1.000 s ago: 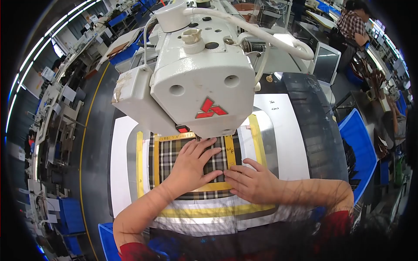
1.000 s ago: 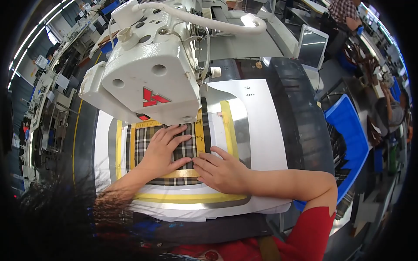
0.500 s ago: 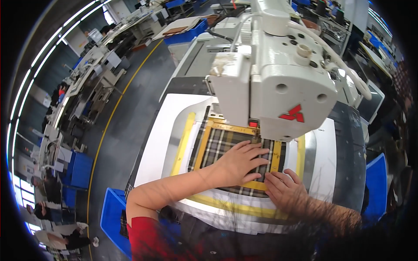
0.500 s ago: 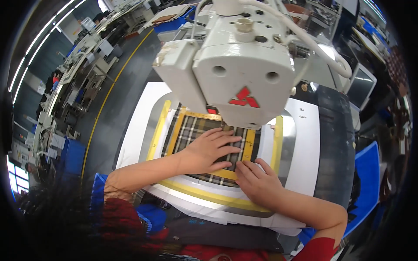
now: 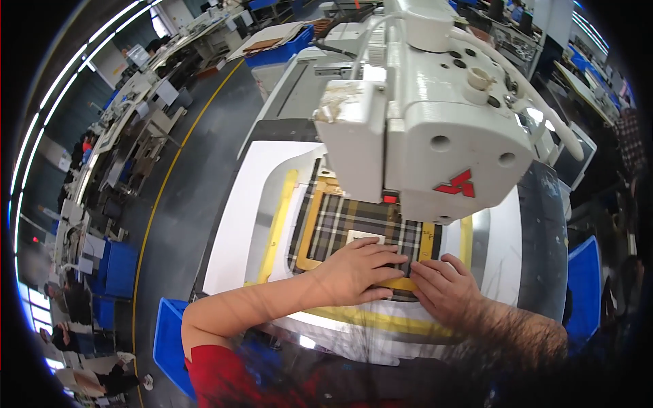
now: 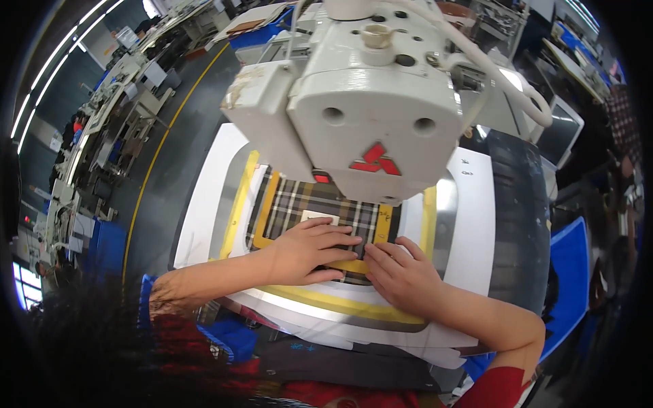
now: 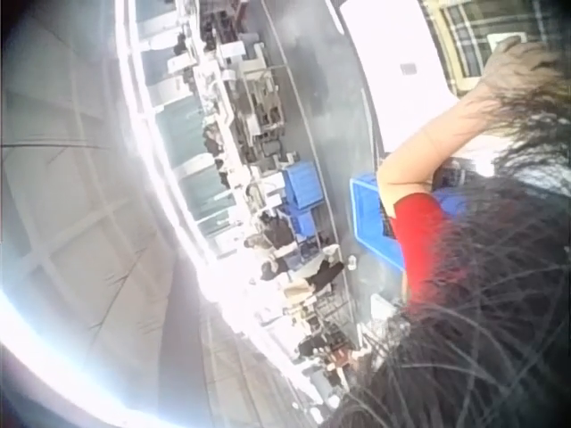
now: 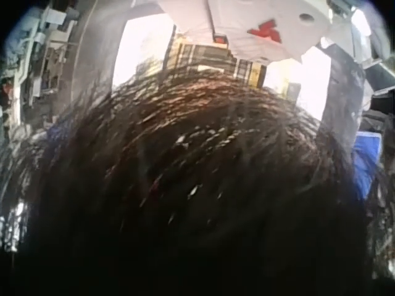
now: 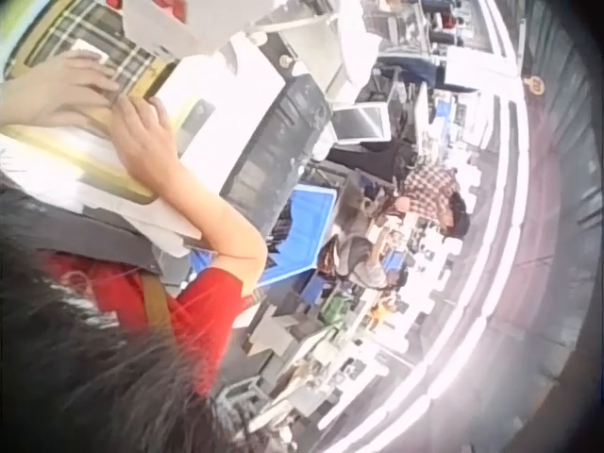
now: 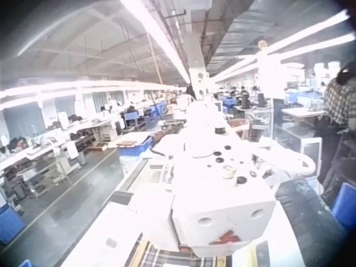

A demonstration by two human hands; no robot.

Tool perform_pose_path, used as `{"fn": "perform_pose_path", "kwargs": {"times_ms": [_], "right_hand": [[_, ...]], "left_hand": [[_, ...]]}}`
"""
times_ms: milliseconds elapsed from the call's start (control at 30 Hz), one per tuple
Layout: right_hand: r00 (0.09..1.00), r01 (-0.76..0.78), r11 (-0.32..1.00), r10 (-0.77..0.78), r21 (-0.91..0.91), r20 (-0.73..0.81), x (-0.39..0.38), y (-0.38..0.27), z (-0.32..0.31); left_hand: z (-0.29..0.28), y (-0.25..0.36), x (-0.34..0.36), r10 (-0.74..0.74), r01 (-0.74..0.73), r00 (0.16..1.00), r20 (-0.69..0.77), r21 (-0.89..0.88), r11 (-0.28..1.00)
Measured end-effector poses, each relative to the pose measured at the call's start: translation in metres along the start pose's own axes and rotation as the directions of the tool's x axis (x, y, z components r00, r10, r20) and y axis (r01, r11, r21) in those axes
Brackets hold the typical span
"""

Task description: Operating an industrial embroidery/sewing machine by placing fabric pieces into the presser frame and removing finished pieces.

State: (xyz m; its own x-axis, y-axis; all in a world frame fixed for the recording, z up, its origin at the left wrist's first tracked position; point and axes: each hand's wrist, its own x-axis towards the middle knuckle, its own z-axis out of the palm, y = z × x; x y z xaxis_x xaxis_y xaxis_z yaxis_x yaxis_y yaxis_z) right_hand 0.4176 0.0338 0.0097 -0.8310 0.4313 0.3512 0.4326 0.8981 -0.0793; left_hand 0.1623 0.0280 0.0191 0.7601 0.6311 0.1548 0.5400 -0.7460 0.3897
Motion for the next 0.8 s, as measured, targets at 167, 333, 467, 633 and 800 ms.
{"fn": "perform_pose_path", "kwargs": {"times_ms": [167, 333, 467, 633, 800], "right_hand": [[1.0, 0.019, 1.0, -0.02, -0.02, -0.024, -0.003, -0.001, 0.005], [0.999, 0.018, 0.999, -0.017, 0.029, -0.047, -0.005, -0.002, 0.006], [0.988, -0.019, 0.993, 0.037, 0.12, -0.152, -0.008, -0.002, 0.004], [0.952, -0.041, 0.993, 0.073, 0.114, -0.298, -0.006, 0.001, 0.008], [0.944, -0.124, 0.986, 0.151, 0.107, -0.293, -0.007, -0.002, 0.005]], "left_hand": [[-0.002, 0.007, -0.001, -0.029, 0.027, 0.999, 0.027, 0.048, 0.998], [-0.003, 0.012, -0.002, -0.034, 0.03, 0.998, 0.047, 0.08, 0.996], [-0.007, 0.018, -0.001, -0.047, 0.045, 0.999, 0.019, 0.084, 0.995], [-0.008, 0.023, 0.001, -0.071, 0.073, 0.997, -0.025, 0.086, 0.994], [-0.009, 0.029, 0.0, -0.202, 0.197, 0.979, 0.015, 0.157, 0.968]]}}
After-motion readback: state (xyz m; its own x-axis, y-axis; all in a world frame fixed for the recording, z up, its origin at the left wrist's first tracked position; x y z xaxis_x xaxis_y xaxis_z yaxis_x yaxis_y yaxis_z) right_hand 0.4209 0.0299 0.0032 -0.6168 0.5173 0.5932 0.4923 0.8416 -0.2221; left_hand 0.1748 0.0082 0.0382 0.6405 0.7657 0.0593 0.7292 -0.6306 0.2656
